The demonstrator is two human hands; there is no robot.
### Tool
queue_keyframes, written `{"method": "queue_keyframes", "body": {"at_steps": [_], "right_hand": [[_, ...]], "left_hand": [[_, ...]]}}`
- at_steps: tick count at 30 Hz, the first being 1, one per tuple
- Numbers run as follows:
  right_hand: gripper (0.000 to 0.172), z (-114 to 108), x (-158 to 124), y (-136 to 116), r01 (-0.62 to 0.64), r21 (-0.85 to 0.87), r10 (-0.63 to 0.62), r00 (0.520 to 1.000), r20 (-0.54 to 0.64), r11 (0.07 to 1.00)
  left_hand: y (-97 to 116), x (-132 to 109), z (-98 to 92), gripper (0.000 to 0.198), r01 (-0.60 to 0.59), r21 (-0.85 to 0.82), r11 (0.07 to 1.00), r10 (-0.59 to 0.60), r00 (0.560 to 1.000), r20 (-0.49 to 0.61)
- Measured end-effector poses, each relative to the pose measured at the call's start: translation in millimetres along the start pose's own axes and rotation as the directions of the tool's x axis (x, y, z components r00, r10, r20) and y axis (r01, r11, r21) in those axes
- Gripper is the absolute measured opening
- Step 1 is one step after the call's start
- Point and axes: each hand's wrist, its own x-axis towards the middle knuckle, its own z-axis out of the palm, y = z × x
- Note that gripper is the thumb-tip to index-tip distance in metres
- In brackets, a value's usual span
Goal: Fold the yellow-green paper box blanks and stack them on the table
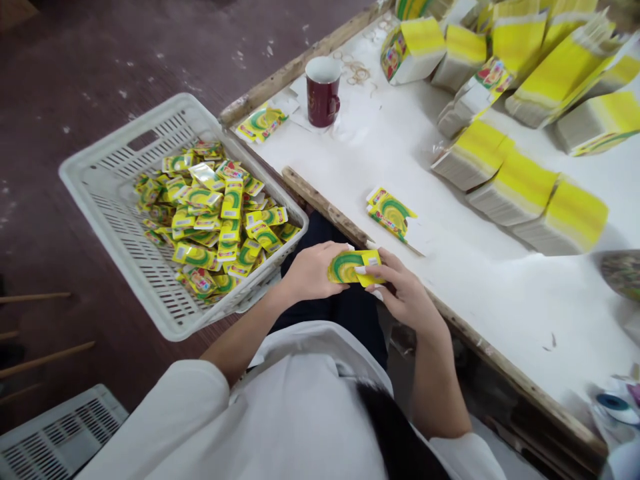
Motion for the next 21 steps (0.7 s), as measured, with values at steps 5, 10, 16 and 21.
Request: {"method": "queue_keyframes", "body": {"at_steps": [5,10,16,21], "right_hand": [[0.054,26,6,-2,-0.026,0.276,0.08,0.979,-0.187,0.961],[0.054,9,32,24,-0.162,0.227,0.242,0.887,-0.394,0.96],[0.03,-18,64,68,-0.629,-0.243,0.422,0.712,-0.562,0.738],[0.029,-11,65,76,-0.597,-0.299,0.364,0.738,-0.568,0.744]], "left_hand": [[0,-5,21.6,0.063,0.067,-0.216,0.974,-0.106,0.978,-0.178],[-11,-11,25.2,0.065,-0.165,-0.809,0.564,-0.479,0.732,-0.484],[-3,-14,39.0,0.063,-0.005,-0.983,0.185,-0.659,0.741,-0.127],[8,-19,51.6,0.056,0.134,-0.958,0.255,-0.596,0.801,-0.047]]}}
